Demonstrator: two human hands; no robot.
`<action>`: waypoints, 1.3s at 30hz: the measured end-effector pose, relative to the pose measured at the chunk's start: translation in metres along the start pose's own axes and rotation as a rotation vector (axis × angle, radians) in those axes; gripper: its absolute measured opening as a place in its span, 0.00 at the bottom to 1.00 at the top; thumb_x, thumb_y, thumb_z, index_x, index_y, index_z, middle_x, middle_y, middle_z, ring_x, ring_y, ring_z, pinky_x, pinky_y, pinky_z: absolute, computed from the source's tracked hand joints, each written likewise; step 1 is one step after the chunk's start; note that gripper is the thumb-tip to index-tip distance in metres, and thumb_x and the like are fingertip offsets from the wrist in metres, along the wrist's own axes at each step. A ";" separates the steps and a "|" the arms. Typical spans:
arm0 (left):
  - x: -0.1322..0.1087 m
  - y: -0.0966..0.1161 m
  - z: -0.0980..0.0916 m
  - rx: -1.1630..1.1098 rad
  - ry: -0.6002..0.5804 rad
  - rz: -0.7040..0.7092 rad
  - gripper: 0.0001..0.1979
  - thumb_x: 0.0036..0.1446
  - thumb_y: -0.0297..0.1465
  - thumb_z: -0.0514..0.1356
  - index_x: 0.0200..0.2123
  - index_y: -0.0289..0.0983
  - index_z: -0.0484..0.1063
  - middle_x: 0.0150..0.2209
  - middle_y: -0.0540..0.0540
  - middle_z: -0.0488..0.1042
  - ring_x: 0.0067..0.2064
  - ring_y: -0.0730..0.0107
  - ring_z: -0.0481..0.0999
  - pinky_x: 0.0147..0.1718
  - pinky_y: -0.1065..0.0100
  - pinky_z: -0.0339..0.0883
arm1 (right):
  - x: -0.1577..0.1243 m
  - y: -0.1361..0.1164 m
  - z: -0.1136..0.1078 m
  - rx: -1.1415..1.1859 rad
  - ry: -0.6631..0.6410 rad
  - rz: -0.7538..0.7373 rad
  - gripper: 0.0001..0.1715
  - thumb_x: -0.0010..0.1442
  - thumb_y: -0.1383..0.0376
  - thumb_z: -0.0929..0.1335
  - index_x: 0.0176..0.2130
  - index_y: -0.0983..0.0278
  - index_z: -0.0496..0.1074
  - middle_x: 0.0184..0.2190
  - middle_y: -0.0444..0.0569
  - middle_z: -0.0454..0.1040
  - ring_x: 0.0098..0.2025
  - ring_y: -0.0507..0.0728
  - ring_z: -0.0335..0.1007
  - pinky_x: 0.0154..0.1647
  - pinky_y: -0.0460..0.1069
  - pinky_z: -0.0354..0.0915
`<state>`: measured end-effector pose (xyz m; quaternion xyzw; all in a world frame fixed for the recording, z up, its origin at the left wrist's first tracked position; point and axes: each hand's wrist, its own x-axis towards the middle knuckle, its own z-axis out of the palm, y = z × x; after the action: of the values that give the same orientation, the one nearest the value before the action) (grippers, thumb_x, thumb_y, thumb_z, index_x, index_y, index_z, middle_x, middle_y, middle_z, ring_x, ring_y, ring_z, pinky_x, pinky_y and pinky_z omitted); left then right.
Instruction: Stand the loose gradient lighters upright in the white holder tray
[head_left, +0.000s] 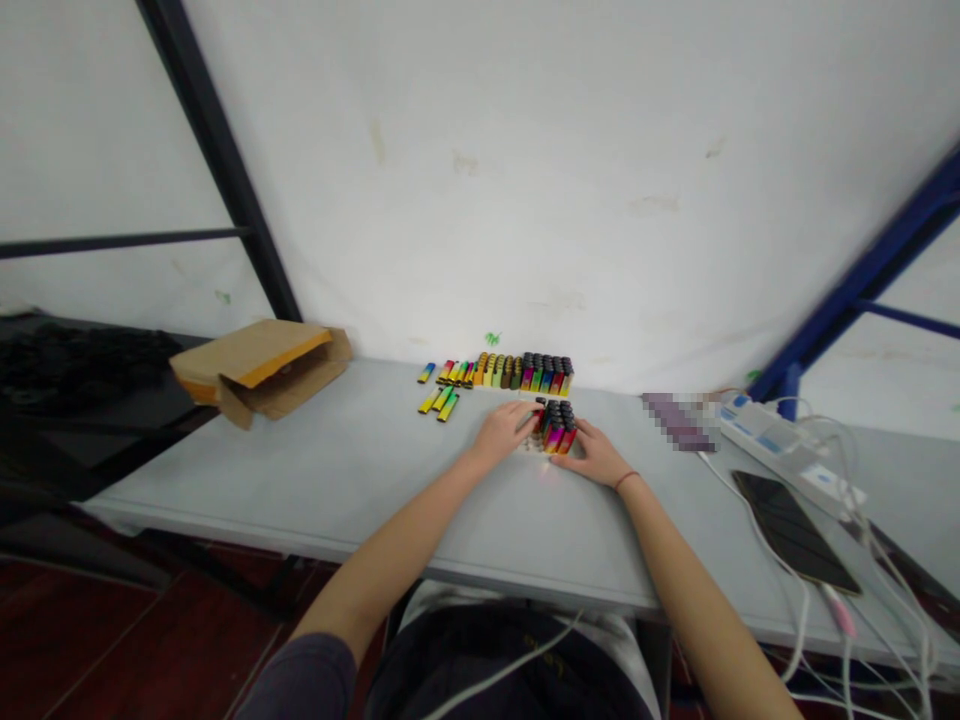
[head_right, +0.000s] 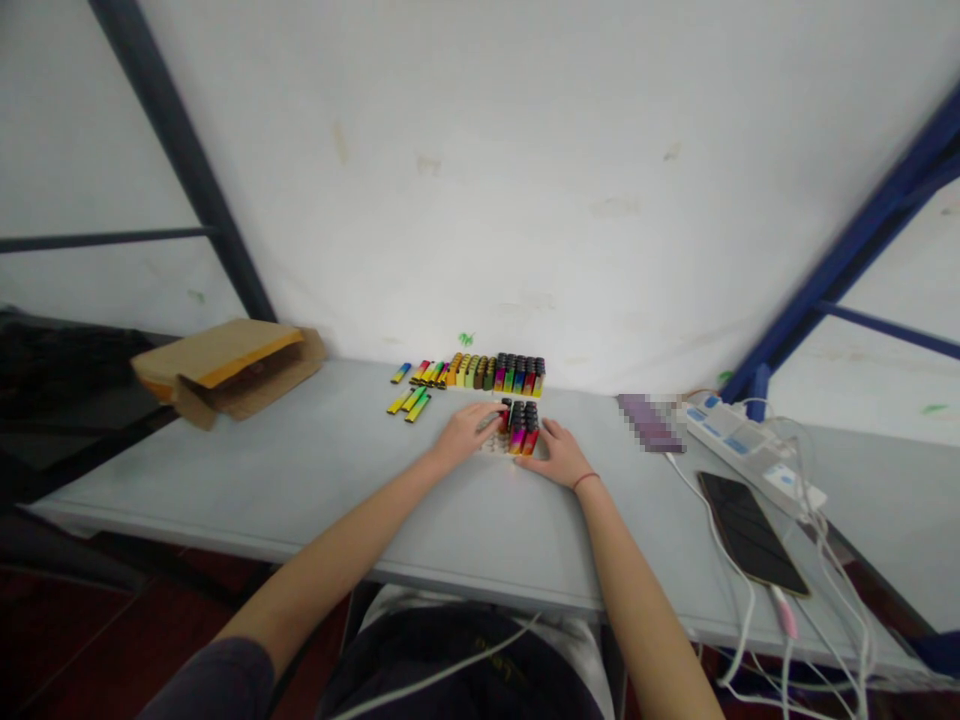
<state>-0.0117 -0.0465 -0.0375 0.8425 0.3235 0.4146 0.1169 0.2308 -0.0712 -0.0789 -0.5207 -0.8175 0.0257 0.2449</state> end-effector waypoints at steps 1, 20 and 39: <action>0.000 0.001 -0.001 0.045 -0.002 0.010 0.16 0.67 0.34 0.53 0.53 0.40 0.73 0.49 0.42 0.75 0.52 0.62 0.74 0.56 0.60 0.66 | 0.000 0.000 0.000 0.005 -0.003 0.002 0.41 0.54 0.42 0.70 0.59 0.60 0.68 0.60 0.59 0.69 0.61 0.71 0.65 0.61 0.65 0.62; -0.013 -0.035 -0.053 0.693 -0.110 -0.754 0.16 0.62 0.36 0.55 0.47 0.36 0.76 0.54 0.32 0.71 0.56 0.42 0.64 0.50 0.47 0.60 | 0.000 -0.002 -0.005 0.019 -0.051 0.034 0.39 0.54 0.39 0.69 0.54 0.63 0.73 0.58 0.61 0.70 0.60 0.71 0.65 0.62 0.65 0.61; 0.009 -0.015 -0.045 -0.973 0.250 -0.994 0.11 0.65 0.40 0.55 0.45 0.41 0.61 0.38 0.48 0.74 0.31 0.74 0.76 0.32 0.66 0.74 | -0.001 -0.001 -0.004 0.020 -0.041 0.033 0.41 0.54 0.39 0.69 0.56 0.63 0.72 0.59 0.61 0.70 0.61 0.72 0.64 0.62 0.65 0.61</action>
<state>-0.0494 -0.0325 -0.0110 0.3931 0.4590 0.5033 0.6176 0.2317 -0.0731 -0.0749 -0.5311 -0.8132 0.0487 0.2330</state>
